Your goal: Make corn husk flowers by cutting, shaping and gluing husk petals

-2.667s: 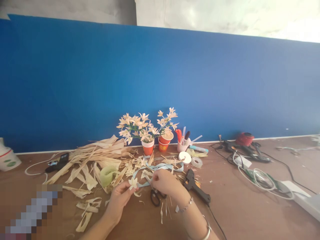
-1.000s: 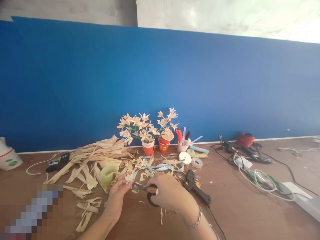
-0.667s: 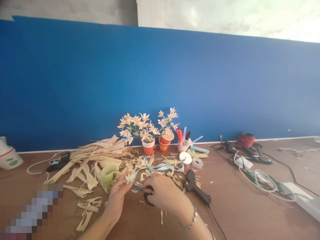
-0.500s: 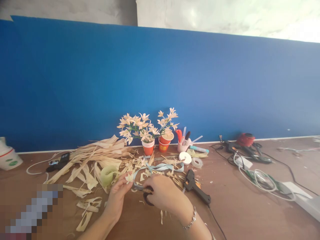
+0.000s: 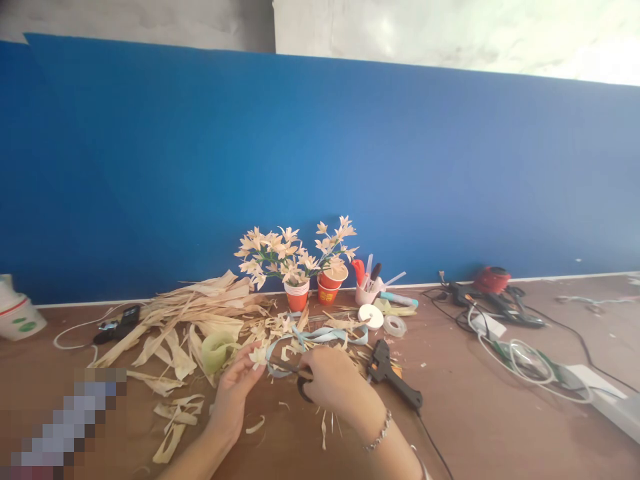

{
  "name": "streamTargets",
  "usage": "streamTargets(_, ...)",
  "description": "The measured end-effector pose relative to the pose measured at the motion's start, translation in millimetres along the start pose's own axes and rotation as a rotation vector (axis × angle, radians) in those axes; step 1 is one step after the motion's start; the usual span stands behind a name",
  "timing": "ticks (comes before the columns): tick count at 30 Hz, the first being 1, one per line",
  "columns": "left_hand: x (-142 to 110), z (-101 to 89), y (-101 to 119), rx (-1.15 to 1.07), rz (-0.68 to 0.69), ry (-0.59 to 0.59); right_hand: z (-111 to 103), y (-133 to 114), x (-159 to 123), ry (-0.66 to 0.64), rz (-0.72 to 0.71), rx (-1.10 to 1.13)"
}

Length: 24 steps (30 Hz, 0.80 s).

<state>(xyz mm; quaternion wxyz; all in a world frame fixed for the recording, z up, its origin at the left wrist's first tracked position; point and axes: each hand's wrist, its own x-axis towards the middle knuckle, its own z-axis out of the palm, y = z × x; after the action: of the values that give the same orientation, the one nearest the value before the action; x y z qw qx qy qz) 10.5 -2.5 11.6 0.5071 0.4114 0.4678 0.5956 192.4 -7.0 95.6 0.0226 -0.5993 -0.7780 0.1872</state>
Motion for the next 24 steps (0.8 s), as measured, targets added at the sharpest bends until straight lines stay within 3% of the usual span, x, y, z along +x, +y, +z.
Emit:
streamTargets(8,-1.8,-7.2,-8.7,0.271,0.231,-0.126,12.6,-14.7,6.9,-0.111,0.171,-0.176)
streamTargets(15,-4.0,-5.4,-7.8,0.311,0.283,-0.185,17.3,-6.9,11.9,-0.131,0.190,-0.158)
streamTargets(20,-4.0,-4.3,-6.5,0.337,0.306,-0.202,12.0,1.3,11.0,-0.185,0.172,-0.041)
streamTargets(24,-4.3,-4.1,-5.8,0.351,0.322,-0.208,13.2,1.6,11.8,-0.079,0.126,0.165)
